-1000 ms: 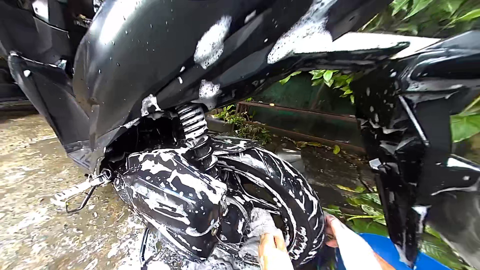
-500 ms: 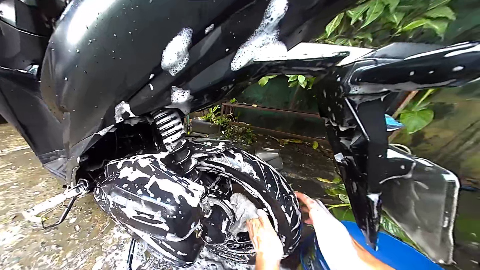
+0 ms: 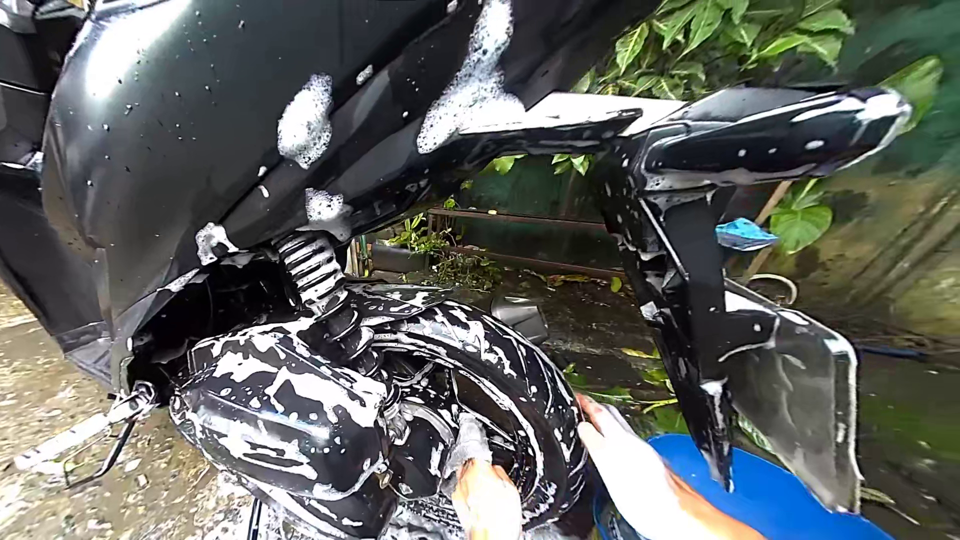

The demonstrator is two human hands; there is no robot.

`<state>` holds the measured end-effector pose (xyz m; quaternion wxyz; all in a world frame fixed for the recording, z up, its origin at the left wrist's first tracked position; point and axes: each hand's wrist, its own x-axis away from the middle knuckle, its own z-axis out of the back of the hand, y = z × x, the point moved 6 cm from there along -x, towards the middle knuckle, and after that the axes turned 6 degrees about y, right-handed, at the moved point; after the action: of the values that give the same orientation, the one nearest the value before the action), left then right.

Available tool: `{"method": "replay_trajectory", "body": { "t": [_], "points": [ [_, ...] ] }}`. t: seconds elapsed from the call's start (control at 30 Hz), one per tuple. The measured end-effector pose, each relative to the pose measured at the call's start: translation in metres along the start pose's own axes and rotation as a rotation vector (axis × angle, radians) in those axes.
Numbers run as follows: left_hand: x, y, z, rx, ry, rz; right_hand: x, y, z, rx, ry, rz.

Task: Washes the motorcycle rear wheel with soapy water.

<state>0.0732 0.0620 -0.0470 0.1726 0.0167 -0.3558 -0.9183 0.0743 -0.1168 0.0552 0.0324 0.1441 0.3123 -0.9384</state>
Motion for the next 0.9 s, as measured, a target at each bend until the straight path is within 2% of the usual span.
{"method": "replay_trajectory", "body": {
  "t": [0.07, 0.17, 0.23, 0.27, 0.33, 0.4, 0.43, 0.57, 0.73, 0.9],
  "points": [
    [-0.009, -0.005, -0.019, 0.178, -0.025, -0.046, 0.000, 0.004, 0.000, 0.009, -0.010, -0.019],
    [-0.014, -0.012, -0.030, 0.822, -0.025, 0.022, 0.004, 0.006, -0.002, 0.018, -0.038, -0.040],
    [-0.005, -0.014, -0.028, 1.064, 0.006, 0.072, 0.005, 0.007, -0.002, 0.025, -0.064, -0.048],
    [0.000, -0.015, -0.025, 1.012, 0.030, 0.068, 0.006, 0.009, -0.002, 0.028, -0.073, -0.046],
    [0.002, -0.015, -0.015, 0.697, 0.053, 0.033, 0.005, 0.015, -0.004, 0.052, -0.091, -0.042],
    [-0.008, -0.013, -0.010, 0.410, 0.024, -0.008, 0.009, 0.019, -0.004, 0.089, -0.116, -0.052],
    [-0.017, -0.012, -0.011, 0.348, 0.011, -0.031, 0.011, 0.019, -0.004, 0.103, -0.122, -0.055],
    [-0.044, -0.013, -0.024, 0.510, -0.019, -0.091, 0.012, 0.019, -0.004, 0.124, -0.147, -0.064],
    [0.008, -0.002, -0.021, 0.497, -0.021, -0.120, 0.011, 0.025, -0.017, 0.092, -0.150, -0.083],
    [0.044, -0.010, -0.010, 0.461, 0.170, -0.162, 0.016, 0.030, -0.024, 0.091, -0.118, -0.085]
  ]
}}
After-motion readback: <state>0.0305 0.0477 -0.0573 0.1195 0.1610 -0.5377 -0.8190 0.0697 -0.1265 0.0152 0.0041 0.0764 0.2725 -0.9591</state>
